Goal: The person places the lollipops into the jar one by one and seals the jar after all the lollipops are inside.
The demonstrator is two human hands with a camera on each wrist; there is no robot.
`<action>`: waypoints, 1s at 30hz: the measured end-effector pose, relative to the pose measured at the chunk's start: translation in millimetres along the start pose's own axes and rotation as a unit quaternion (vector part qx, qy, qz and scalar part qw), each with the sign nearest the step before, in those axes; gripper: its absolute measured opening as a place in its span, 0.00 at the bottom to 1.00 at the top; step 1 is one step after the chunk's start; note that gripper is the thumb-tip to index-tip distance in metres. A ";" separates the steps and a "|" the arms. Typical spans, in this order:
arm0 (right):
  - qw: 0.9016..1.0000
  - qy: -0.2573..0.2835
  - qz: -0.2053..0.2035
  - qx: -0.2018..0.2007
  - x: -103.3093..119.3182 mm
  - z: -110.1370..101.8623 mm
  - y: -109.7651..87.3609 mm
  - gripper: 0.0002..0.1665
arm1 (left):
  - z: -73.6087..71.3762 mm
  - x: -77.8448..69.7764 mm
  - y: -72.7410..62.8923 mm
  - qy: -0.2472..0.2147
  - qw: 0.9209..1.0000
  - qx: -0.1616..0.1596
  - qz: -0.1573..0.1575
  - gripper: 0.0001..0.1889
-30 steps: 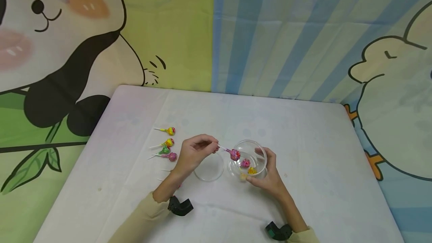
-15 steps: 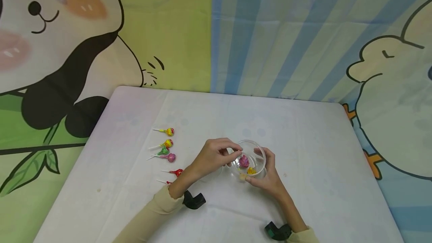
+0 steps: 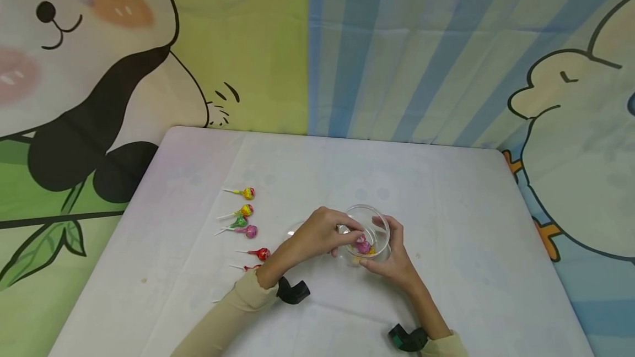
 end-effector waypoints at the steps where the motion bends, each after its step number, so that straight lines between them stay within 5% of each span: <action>1: 1.000 0.000 0.002 0.001 0.0 0.0 -0.1 0.61 | 0.6 0.2 0.9 -0.003 1.000 0.006 -0.012 0.08; 8: 1.000 0.005 0.001 0.003 0.2 1.2 -0.3 0.60 | 4.4 -0.7 5.3 -0.018 0.996 0.053 -0.075 0.07; 21: 1.000 0.014 0.009 0.003 -1.6 1.6 -1.0 0.60 | 5.0 -11.2 10.3 0.036 0.983 0.093 -0.153 0.07; 25: 1.000 0.007 0.000 -0.001 -1.8 1.0 -0.4 0.60 | 4.8 -12.4 6.5 0.051 0.986 0.085 -0.136 0.12; 30: 1.000 -0.003 -0.016 -0.003 -0.3 -0.5 0.8 0.61 | -8.8 -14.8 -6.1 0.079 0.995 0.025 -0.050 0.14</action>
Point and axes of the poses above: each hand's wrist, its own y-axis towards the middle knuckle, its own z-axis out of the palm, x = y × z, the point moved 3 cm from there along y, towards the middle knuckle, and after that the axes turned 2 degrees about x, right-handed, at the moved point
